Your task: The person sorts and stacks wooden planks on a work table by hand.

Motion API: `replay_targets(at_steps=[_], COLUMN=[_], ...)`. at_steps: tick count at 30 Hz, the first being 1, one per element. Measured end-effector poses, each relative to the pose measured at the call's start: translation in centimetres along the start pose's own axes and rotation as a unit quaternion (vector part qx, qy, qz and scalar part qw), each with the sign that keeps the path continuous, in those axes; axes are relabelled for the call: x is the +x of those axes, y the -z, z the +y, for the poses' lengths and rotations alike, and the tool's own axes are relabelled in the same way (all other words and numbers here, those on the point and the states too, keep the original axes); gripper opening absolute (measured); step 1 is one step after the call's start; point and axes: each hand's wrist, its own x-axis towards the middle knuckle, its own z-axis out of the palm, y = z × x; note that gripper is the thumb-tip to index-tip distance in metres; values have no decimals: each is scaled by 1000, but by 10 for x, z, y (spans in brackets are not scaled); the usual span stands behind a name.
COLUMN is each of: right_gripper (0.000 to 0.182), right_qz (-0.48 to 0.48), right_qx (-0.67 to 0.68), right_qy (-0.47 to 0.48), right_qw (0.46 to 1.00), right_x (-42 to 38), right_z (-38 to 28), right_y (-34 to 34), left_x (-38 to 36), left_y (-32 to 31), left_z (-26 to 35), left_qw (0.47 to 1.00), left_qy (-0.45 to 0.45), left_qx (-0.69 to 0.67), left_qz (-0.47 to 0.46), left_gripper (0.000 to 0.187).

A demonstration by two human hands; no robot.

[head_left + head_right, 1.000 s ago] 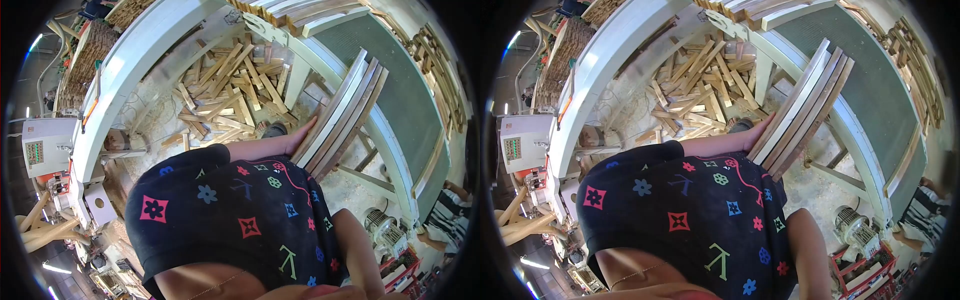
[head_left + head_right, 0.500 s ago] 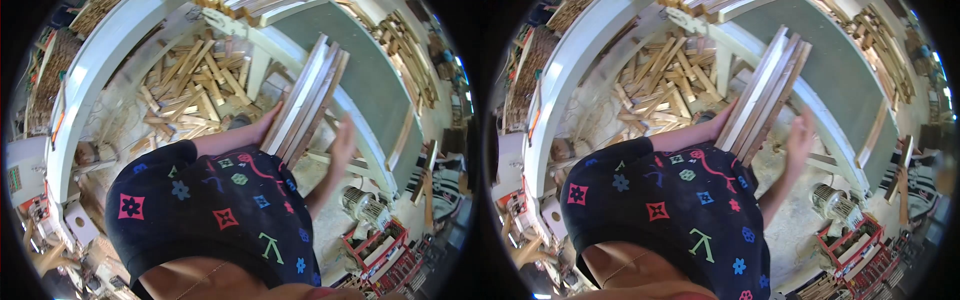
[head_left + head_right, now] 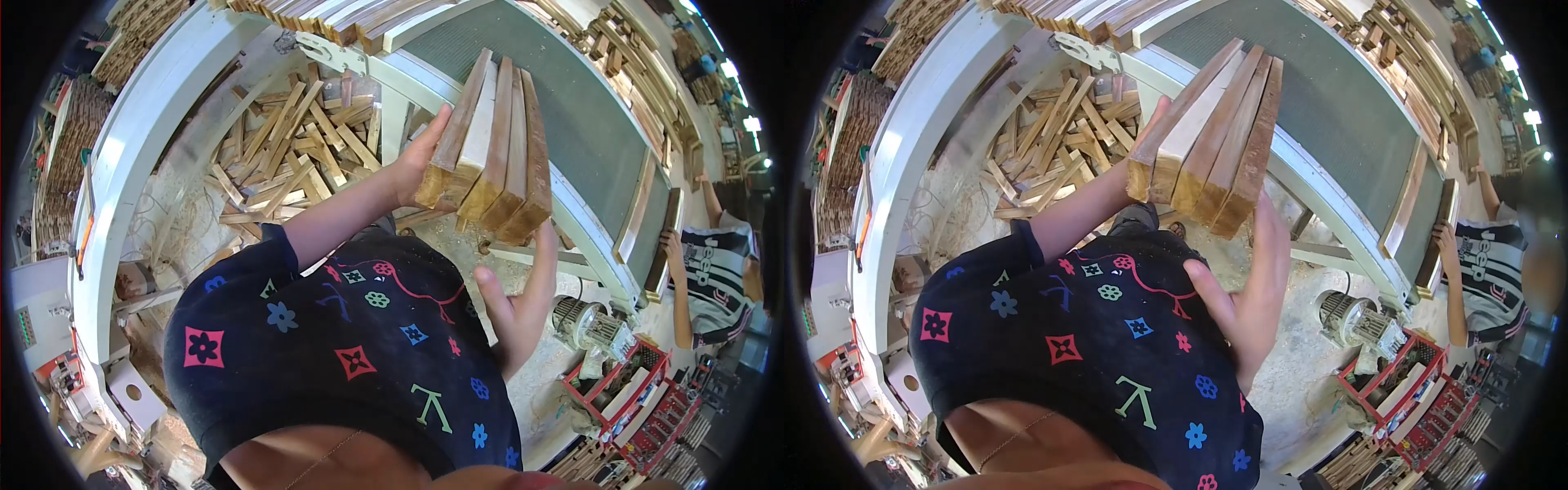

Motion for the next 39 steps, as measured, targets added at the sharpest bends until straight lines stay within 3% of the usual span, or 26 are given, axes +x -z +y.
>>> replay_targets(at_steps=[1,3,5,7,9,10,11,13,15,19,22,24,25,27,28,31,32,35,36,39], right_gripper=[70,48,36,35,36,36,55,80,85,83,75,70,69,67,67,66,68,67,69,70], right_qz=[10,73,139,209,112,111,82,47,38,47,70,80,77,76,74,81,64,61,100,187], right_qx=[1,269,402,402,382,330,355,351,334,381,461,546,607,716,749,810,829,813,803,691], right_qy=[7,50,-17,-191,-284,-230,-320,-291,-238,-222,-242,-254,-228,-169,-157,97,79,153,148,-3], right_qw=[1000,959,905,871,873,909,875,888,911,896,851,794,757,673,640,573,550,558,569,699], right_x=[6,10,16,29,37,44,49,62,74,73,48,19,8,-18,-23,-1,-2,-4,-6,-20], right_z=[4,48,89,116,128,135,141,137,145,142,146,186,191,195,190,157,162,162,156,155], right_y=[-2,-18,-42,-63,-72,-83,-88,-91,-101,-106,-101,-106,-100,-91,-84,-71,-62,-52,-50,-34], left_x=[-1,-1,-10,-12,-18,-20,-19,-18,-15,-17,-17,-21,-19,-17,-25,-21,-21,-20,-20,-18], left_y=[-1,11,19,35,44,58,77,93,96,107,107,99,111,146,116,126,126,119,119,113], left_z=[1,-8,-22,-46,-64,-73,-86,-94,-98,-103,-106,-107,-110,-120,-107,-113,-113,-112,-114,-115], left_qw=[1000,998,995,995,994,992,988,976,976,983,983,983,981,926,970,951,952,956,956,955], left_qy=[10,26,63,76,74,91,108,143,147,152,147,147,178,237,225,232,235,235,234,236], left_qx=[-16,-44,-77,-61,-4,-52,-103,-163,-140,-96,-38,5,-72,-232,-84,-192,-185,-166,-164,-168], left_qz=[7,-21,-21,14,84,64,43,-31,-72,37,100,111,11,-179,-42,-73,-71,-65,-62,-67], left_gripper=[80,81,82,83,83,84,85,89,92,94,97,101,104,111,118,112,112,112,112,113])
